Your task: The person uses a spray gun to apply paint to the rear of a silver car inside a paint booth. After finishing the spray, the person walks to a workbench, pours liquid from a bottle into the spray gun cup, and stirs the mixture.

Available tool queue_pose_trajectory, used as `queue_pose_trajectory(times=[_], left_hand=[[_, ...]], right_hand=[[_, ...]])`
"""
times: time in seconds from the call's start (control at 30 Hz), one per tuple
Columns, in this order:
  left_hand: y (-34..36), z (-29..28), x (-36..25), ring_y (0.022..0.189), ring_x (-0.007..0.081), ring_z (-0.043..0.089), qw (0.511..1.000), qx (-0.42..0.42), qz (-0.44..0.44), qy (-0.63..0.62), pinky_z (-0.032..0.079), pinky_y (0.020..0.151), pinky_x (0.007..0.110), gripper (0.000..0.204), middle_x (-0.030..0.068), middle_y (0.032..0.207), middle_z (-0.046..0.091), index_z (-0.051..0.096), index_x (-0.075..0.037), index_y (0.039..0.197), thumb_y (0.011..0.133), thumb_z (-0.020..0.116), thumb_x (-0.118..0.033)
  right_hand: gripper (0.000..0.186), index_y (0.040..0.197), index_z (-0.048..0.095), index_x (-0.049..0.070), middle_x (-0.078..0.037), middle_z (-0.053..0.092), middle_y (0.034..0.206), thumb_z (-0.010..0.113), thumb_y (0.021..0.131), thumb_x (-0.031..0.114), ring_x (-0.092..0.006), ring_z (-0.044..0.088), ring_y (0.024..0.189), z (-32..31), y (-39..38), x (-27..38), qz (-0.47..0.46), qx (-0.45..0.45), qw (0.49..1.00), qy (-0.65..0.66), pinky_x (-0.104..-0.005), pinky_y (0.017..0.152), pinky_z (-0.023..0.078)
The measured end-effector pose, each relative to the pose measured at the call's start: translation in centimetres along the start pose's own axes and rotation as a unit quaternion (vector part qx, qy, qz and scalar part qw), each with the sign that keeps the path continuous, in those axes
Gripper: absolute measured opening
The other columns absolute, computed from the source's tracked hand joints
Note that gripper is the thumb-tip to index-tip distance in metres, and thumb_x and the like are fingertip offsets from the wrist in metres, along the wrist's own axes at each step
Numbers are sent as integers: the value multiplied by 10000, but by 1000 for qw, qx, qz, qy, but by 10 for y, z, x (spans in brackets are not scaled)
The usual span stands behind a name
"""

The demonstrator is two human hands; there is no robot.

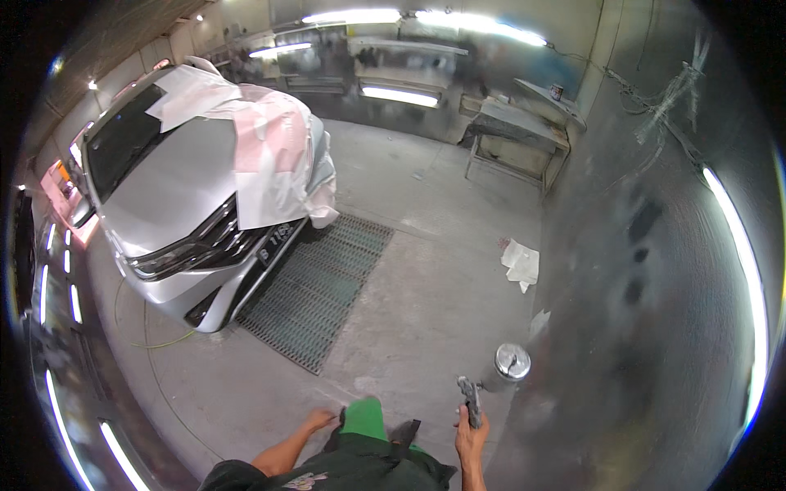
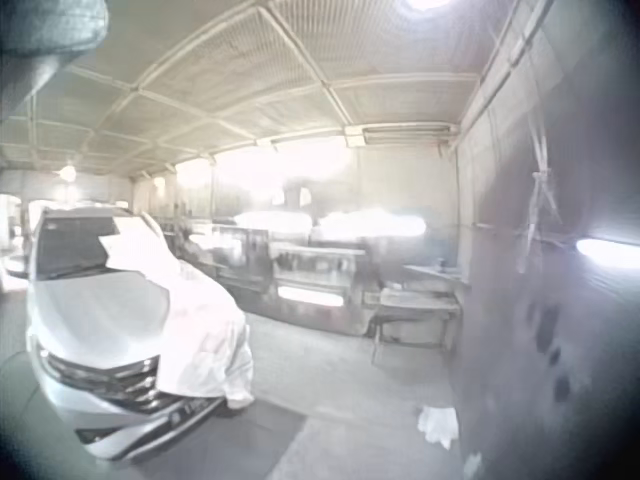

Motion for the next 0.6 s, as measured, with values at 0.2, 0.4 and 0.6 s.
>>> queue_pose_trajectory(times=[0.2, 0.4, 0.6], left_hand=[[-3, 3, 99, 875, 340, 633, 889, 302, -342, -26, 467, 825, 439, 400, 132, 890, 687, 710, -131, 897, 816, 560, -493], [253, -82, 158, 892, 287, 652, 885, 292, -356, -61, 462, 854, 413, 417, 112, 896, 701, 729, -122, 896, 811, 552, -489], [682, -377, 126, 960, 363, 627, 937, -118, -217, -245, 476, 822, 418, 442, 192, 982, 679, 667, 7, 1033, 821, 618, -378]], right_hand=[[319, 1031, 623, -51, -121, 669, 898, 612, 919, 248, -163, 635, 763, 66, 217, 24, -15, -14, 1000, 18, -281, 516, 541], [292, 1026, 623, -55, -123, 671, 891, 609, 917, 216, -171, 643, 774, 167, 388, 56, 37, -32, 998, 47, -282, 505, 546], [282, 1017, 621, -51, -111, 673, 883, 617, 908, 209, -160, 642, 751, 224, 566, 109, 38, -34, 998, 21, -278, 492, 542]])
Point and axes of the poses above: each hand's wrist, its own y-axis towards the middle knuckle, its own z-axis out of the palm, x = y × z, the point moved 9 cm from there along y, towards the middle knuckle
